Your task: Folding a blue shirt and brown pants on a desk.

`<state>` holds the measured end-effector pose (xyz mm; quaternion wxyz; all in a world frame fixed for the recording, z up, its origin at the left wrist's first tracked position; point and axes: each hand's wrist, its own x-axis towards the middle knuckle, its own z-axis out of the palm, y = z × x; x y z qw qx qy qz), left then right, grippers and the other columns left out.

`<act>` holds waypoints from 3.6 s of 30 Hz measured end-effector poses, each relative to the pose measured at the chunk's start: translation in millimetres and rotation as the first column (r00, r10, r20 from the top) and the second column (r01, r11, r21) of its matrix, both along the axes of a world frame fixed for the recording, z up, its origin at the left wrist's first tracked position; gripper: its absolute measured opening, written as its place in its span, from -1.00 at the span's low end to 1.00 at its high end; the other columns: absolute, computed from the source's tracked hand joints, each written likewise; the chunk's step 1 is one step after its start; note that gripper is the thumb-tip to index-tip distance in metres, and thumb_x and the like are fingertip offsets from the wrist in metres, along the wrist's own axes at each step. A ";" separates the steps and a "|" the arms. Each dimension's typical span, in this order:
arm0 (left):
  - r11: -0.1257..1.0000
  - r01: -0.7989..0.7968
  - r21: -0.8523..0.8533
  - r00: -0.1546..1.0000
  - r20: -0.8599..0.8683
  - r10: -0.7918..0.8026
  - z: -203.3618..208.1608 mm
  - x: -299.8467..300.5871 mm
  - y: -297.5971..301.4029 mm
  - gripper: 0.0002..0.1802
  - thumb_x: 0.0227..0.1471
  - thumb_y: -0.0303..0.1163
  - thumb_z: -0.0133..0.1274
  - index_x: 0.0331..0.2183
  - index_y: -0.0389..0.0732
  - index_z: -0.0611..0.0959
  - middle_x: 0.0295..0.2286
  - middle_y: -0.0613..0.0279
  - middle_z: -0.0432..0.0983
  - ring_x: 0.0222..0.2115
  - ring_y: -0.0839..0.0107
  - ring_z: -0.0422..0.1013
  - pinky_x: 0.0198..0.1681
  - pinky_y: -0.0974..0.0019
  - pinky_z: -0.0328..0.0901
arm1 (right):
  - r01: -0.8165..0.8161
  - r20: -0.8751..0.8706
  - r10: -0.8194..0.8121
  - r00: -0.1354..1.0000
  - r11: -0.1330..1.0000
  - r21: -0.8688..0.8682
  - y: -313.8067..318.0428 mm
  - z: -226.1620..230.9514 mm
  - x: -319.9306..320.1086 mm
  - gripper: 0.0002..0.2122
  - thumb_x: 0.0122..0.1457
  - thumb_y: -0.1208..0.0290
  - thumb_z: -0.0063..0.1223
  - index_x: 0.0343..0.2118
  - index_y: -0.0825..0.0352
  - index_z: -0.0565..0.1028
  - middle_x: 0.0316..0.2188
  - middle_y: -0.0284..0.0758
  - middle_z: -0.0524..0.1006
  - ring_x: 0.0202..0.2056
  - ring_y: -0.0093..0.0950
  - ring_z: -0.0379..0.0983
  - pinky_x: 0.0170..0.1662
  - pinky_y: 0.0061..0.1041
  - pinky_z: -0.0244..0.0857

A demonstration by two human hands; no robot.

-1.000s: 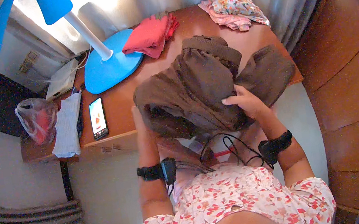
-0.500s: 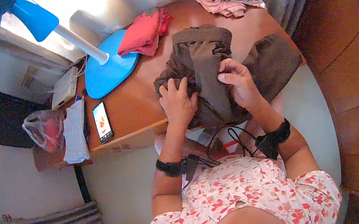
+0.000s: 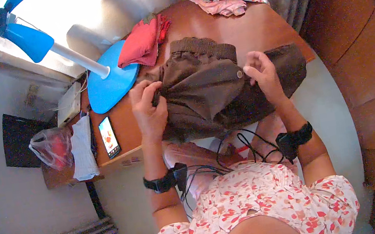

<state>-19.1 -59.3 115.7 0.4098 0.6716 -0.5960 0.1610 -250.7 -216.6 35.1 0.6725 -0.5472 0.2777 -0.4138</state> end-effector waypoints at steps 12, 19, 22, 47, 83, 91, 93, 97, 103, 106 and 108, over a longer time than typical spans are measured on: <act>0.863 0.070 -0.500 0.752 0.595 0.283 98.6 -35.4 12.4 -0.86 -0.19 -0.52 0.09 -0.45 -0.10 0.56 -0.29 0.11 0.39 -0.23 0.09 0.27 -0.18 0.14 0.23 | -0.400 -0.216 0.336 0.917 0.762 -0.510 15.9 16.1 32.0 0.00 -0.28 0.39 0.28 0.16 0.27 -0.25 0.15 -0.20 -0.11 0.03 -0.29 0.03 -0.02 -0.39 0.10; 0.590 0.264 -0.763 0.948 0.317 -0.015 120.3 -26.3 -61.8 -0.85 -0.14 -0.58 0.01 -0.38 -0.26 0.49 -0.22 0.01 0.28 -0.22 0.20 0.30 -0.12 0.26 0.24 | -0.507 0.069 0.541 0.838 0.820 -0.265 33.2 9.3 41.0 -0.29 -0.17 0.60 0.06 0.10 0.36 -0.01 0.04 -0.26 0.17 -0.03 -0.42 0.19 0.00 -0.47 0.11; 0.600 0.240 -0.763 0.940 0.028 -0.340 120.7 -17.4 -90.7 -0.81 -0.08 -0.49 -0.03 -0.31 -0.27 0.47 -0.22 -0.03 0.27 -0.24 0.18 0.30 -0.15 0.31 0.23 | -0.301 0.136 0.335 0.933 0.928 -0.218 38.9 42.0 32.6 -0.43 -0.16 0.62 0.01 0.01 0.39 0.16 -0.06 -0.28 0.30 -0.10 -0.44 0.26 -0.02 -0.51 0.14; 0.883 0.183 0.431 0.773 -0.618 0.142 47.9 -10.1 -22.2 -0.65 -0.13 -0.64 -0.31 -0.28 -0.29 0.50 -0.52 0.19 0.46 -0.64 0.47 0.38 -0.63 0.44 0.30 | -0.181 0.380 -0.033 0.924 0.839 0.513 -5.4 13.9 15.4 -0.64 -0.02 0.31 0.02 -0.17 0.37 0.32 -0.28 -0.27 0.44 -0.30 -0.48 0.39 -0.27 -0.44 0.31; 0.771 0.595 0.229 0.712 -0.595 -0.372 -42.7 -55.2 -51.1 -0.61 -0.17 -0.46 -0.03 -0.18 -0.27 0.44 -0.21 0.00 0.38 -0.21 0.12 0.32 -0.12 0.26 0.21 | -0.687 0.016 0.687 0.727 0.726 0.029 63.2 21.3 13.4 -0.63 -0.29 0.56 0.09 -0.28 0.39 0.44 -0.33 -0.39 0.48 -0.24 -0.52 0.37 -0.12 -0.52 0.20; 0.983 0.086 0.160 0.988 0.117 -0.105 -40.8 -23.6 -83.4 -0.57 -0.11 -0.33 -0.07 -0.13 -0.24 0.40 -0.17 0.04 0.35 -0.17 0.15 0.28 -0.11 0.24 0.18 | -0.835 -0.095 0.833 0.545 0.549 0.027 70.2 19.0 25.7 -0.63 -0.19 0.46 0.15 -0.22 0.35 0.41 -0.28 -0.37 0.46 -0.18 -0.49 0.33 -0.06 -0.46 0.15; 0.954 0.075 0.290 0.994 0.054 -0.095 -35.6 -13.3 -75.3 -0.57 -0.12 -0.31 -0.07 -0.14 -0.24 0.41 -0.16 0.03 0.34 -0.15 0.13 0.26 -0.09 0.22 0.16 | -0.810 -0.164 0.817 0.552 0.573 0.128 60.8 2.1 20.8 -0.65 -0.14 0.43 0.12 -0.22 0.36 0.41 -0.26 -0.34 0.45 -0.17 -0.49 0.31 -0.06 -0.48 0.14; 0.844 0.089 0.529 0.996 -0.046 -0.076 -23.4 -7.6 -55.0 -0.56 -0.12 -0.27 -0.08 -0.15 -0.24 0.43 -0.14 0.01 0.32 -0.11 0.10 0.22 -0.05 0.19 0.12 | -0.686 -0.201 0.686 0.699 0.723 0.081 45.8 6.7 28.9 -0.65 -0.09 0.38 0.05 -0.21 0.40 0.39 -0.24 -0.31 0.43 -0.16 -0.47 0.30 -0.05 -0.52 0.12; 0.983 -0.051 0.174 0.963 0.269 0.002 -39.4 -41.7 -66.3 -0.53 -0.08 -0.13 -0.15 -0.14 -0.17 0.44 -0.06 0.08 0.25 -0.01 0.16 0.12 0.05 0.16 -0.02 | -0.173 -0.324 0.050 0.945 0.916 -0.361 38.5 -56.1 48.5 -0.56 -0.02 0.55 -0.09 -0.01 0.42 0.20 -0.08 -0.23 0.30 -0.02 -0.38 0.18 0.02 -0.48 0.07; 0.995 -0.035 0.091 0.969 0.246 0.011 -64.5 -39.1 -66.5 -0.51 -0.06 -0.13 -0.18 -0.09 -0.17 0.38 -0.06 0.09 0.26 -0.03 0.17 0.14 0.05 0.17 -0.02 | -0.223 -0.473 -0.178 0.863 0.706 -0.673 -1.3 -98.7 38.7 -0.56 -0.02 0.54 -0.09 -0.01 0.41 0.20 -0.08 -0.23 0.29 -0.01 -0.37 0.17 0.02 -0.48 0.06; 0.989 -0.042 0.140 0.983 0.183 0.015 -87.8 -31.2 -55.3 -0.49 -0.04 -0.14 -0.19 -0.05 -0.17 0.34 -0.06 0.10 0.26 -0.04 0.17 0.16 0.05 0.17 -0.02 | -0.339 -0.535 -0.243 0.809 0.551 -0.763 -26.0 -113.8 33.4 -0.56 -0.02 0.53 -0.09 -0.01 0.41 0.20 -0.07 -0.23 0.29 0.00 -0.37 0.16 0.02 -0.48 0.06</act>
